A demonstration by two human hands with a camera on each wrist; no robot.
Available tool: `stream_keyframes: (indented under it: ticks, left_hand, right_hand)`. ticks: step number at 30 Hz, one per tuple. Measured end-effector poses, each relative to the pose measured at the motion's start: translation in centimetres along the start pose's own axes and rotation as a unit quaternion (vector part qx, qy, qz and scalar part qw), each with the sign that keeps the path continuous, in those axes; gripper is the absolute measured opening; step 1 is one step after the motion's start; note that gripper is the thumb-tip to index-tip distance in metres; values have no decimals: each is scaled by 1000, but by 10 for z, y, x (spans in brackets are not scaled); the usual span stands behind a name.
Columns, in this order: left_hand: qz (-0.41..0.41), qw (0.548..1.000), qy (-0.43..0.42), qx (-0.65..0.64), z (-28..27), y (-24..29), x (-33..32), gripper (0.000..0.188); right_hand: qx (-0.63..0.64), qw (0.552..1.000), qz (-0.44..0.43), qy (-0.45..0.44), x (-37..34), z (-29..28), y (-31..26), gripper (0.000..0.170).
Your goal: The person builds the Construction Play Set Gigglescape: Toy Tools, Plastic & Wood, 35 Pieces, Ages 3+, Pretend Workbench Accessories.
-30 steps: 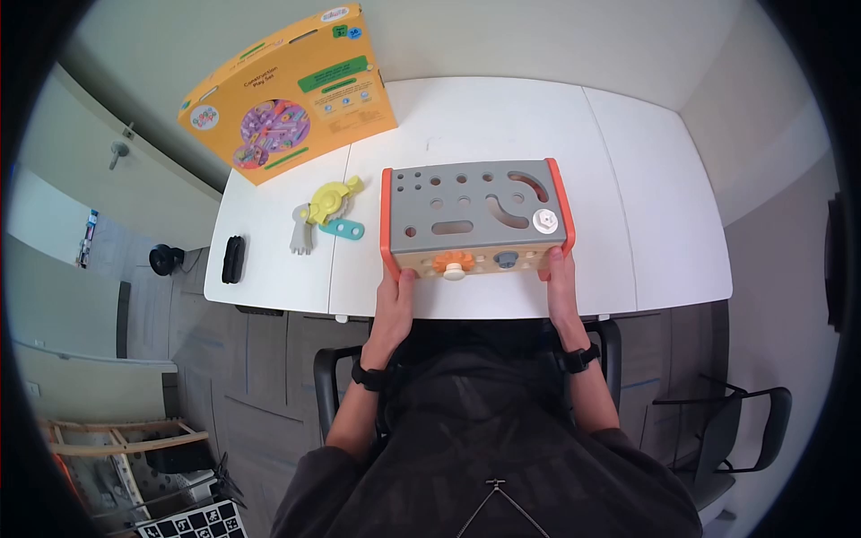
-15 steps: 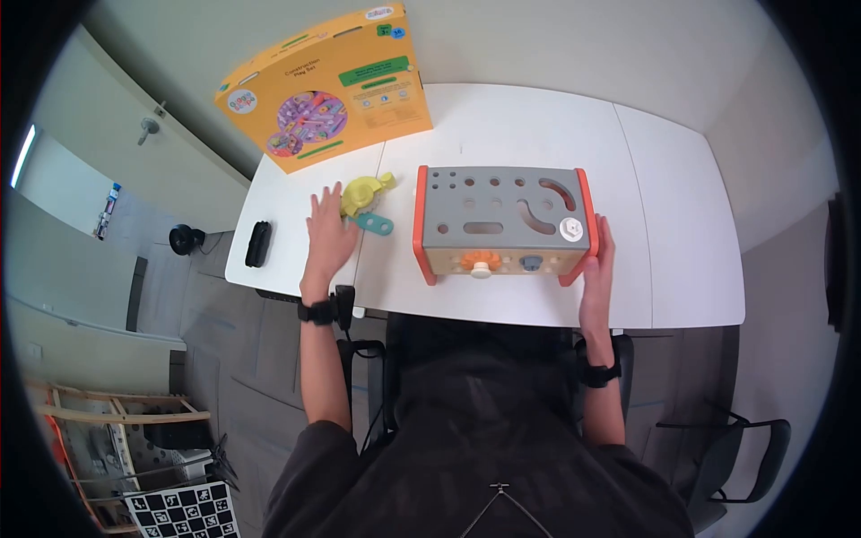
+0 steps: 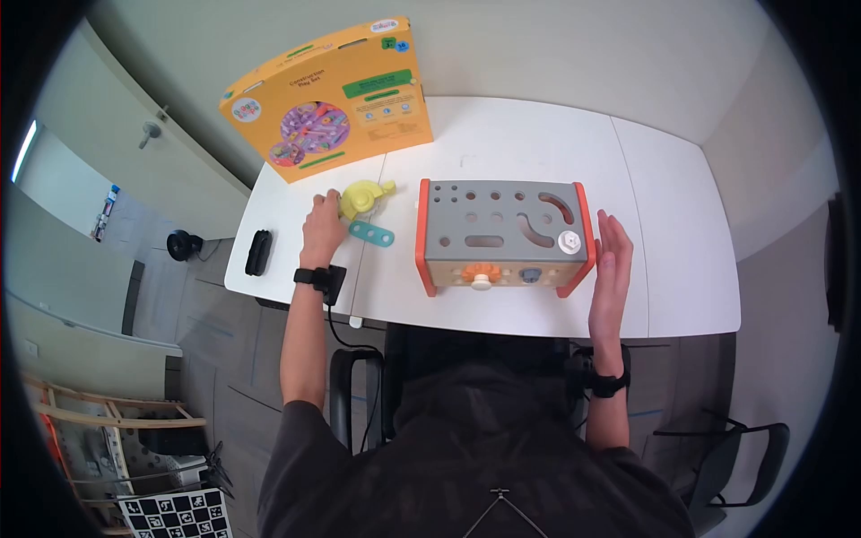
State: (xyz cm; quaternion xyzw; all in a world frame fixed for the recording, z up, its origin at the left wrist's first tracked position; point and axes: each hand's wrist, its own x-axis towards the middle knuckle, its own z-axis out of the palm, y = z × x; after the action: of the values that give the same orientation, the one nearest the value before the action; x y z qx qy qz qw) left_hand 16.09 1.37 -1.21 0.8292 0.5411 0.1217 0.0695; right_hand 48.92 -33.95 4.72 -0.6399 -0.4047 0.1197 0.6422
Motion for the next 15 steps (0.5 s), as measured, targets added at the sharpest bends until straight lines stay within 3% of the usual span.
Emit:
stream_keyframes:
  ticks: [3,5,9,13,15]
  left_hand:
    - [32,995,36,-92,-20,14,14,52]
    - [70,967,35,-243,-47,46,12,56]
    - [112,842,12,-528,-87,120,-12,58]
    - [188,781,-16,-596,-90,162,-27,56]
    - [185,777,-29,-601,-81,172,-30,55]
  right_hand:
    - [6,1000,-21,9,9,1,-15,52]
    - [14,999,-39,15,17,3,-27,49]
    - [16,998,-66,-15,33,23,-49,44]
    - [51,992,-89,-75,41,52,-56,40]
    - [29,991,-78,-108,45,63,-68,39]
